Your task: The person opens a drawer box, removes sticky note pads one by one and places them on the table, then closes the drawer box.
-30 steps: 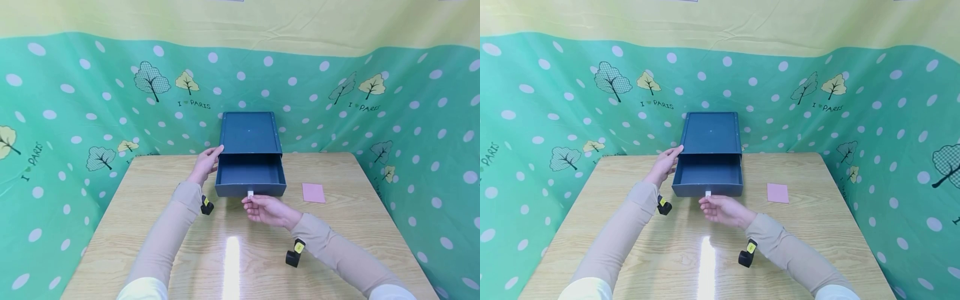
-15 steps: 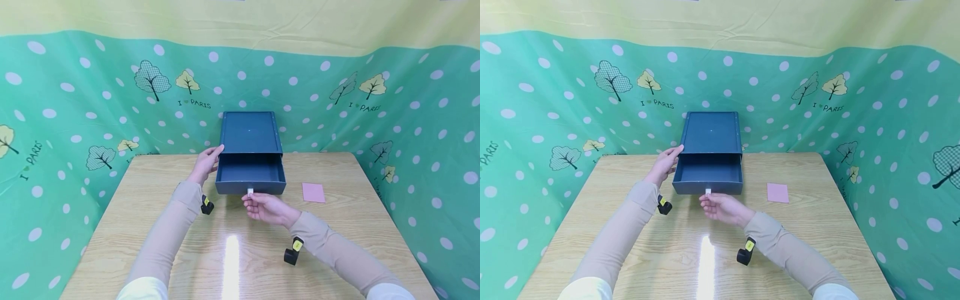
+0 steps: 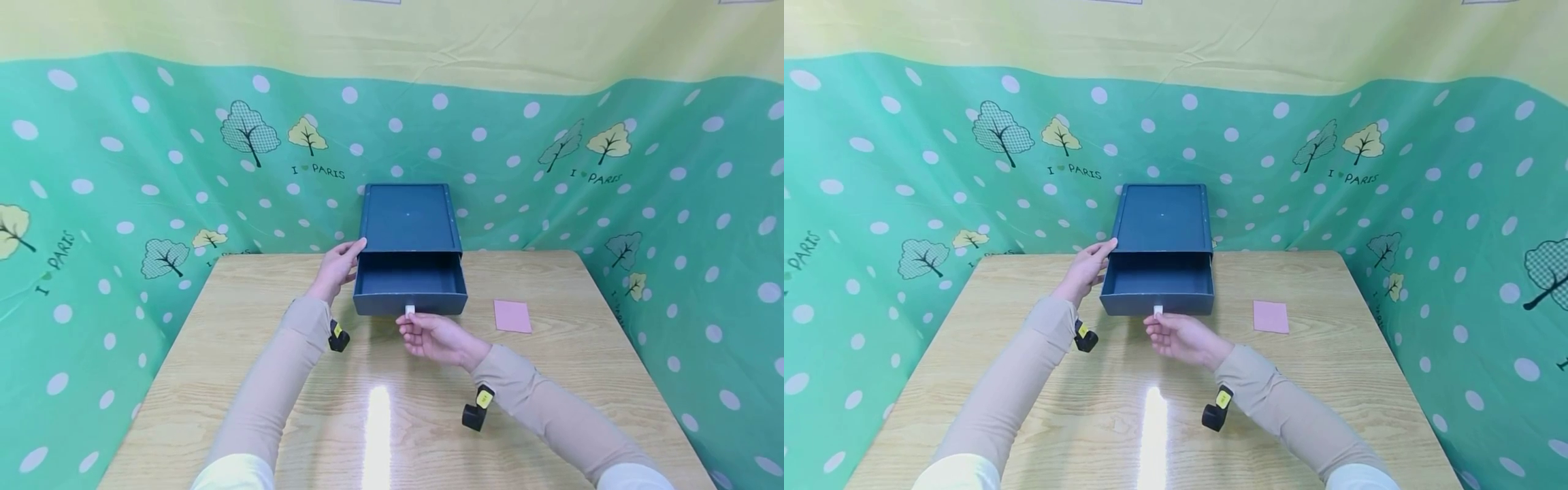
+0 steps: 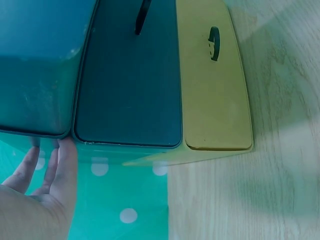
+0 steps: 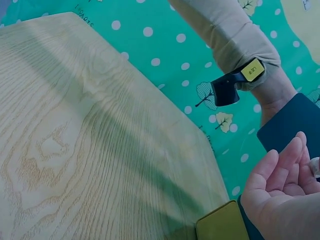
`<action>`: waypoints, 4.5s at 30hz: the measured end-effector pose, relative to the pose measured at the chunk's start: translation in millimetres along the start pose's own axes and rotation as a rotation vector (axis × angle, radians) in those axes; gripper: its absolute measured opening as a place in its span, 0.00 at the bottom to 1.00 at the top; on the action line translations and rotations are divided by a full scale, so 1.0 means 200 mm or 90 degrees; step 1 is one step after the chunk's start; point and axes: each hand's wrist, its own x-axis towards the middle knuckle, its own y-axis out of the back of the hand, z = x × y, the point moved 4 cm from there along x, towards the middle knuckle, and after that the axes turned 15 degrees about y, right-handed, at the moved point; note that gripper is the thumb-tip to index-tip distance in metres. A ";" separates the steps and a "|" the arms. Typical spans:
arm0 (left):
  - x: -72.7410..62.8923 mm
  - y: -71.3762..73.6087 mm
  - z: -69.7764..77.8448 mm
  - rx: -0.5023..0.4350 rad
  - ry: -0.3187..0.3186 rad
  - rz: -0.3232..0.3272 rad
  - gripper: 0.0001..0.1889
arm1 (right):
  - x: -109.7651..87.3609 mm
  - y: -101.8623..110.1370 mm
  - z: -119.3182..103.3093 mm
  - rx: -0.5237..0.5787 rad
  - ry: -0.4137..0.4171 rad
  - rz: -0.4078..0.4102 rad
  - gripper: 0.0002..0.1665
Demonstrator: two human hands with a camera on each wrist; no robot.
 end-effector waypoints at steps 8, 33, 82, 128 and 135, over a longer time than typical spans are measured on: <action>0.00 0.00 0.00 0.003 0.001 -0.002 0.35 | 0.02 0.00 -0.01 -0.005 0.011 -0.004 0.22; -0.01 0.00 -0.01 0.014 0.002 -0.005 0.36 | 0.06 0.00 -0.07 0.001 0.021 0.032 0.21; -0.02 -0.01 0.01 0.006 -0.005 -0.028 0.36 | 0.16 0.03 -0.11 0.051 0.021 0.098 0.24; -0.04 -0.02 0.01 -0.021 -0.006 -0.036 0.34 | 0.25 0.06 -0.13 0.055 0.051 0.132 0.24; -0.03 -0.02 0.00 -0.021 -0.004 -0.035 0.33 | 0.26 0.07 -0.12 0.071 0.043 0.167 0.23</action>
